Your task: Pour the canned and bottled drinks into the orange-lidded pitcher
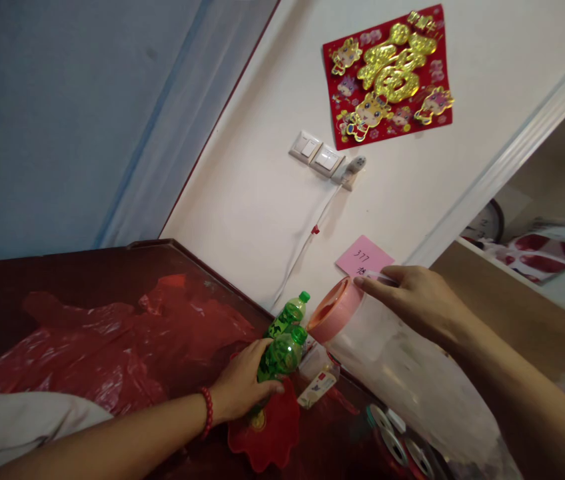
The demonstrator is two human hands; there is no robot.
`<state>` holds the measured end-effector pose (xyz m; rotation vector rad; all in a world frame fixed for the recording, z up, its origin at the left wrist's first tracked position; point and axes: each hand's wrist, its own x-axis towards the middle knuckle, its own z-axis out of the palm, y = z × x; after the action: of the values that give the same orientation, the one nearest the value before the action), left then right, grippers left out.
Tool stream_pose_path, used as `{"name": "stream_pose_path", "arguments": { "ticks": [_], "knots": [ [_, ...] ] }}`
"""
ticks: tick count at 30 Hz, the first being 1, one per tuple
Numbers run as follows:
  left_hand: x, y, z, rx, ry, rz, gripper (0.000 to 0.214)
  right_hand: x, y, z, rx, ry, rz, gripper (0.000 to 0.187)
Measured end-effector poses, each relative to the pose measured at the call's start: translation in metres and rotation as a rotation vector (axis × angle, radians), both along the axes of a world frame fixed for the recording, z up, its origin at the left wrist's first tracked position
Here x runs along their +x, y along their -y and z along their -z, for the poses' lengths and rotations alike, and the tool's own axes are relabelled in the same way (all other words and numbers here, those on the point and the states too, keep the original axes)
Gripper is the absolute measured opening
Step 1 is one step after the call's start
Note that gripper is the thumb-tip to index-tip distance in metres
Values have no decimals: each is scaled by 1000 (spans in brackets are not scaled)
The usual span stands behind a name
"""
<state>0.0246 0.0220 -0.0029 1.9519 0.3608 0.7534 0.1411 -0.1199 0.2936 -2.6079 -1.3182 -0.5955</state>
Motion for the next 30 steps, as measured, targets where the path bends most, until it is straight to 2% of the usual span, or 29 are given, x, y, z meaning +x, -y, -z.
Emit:
{"name": "stream_pose_path", "arguments": {
  "ticks": [30],
  "knots": [
    [0, 0, 1, 0, 21, 0, 64, 0, -2, 0, 1, 19, -87, 64]
  ]
}}
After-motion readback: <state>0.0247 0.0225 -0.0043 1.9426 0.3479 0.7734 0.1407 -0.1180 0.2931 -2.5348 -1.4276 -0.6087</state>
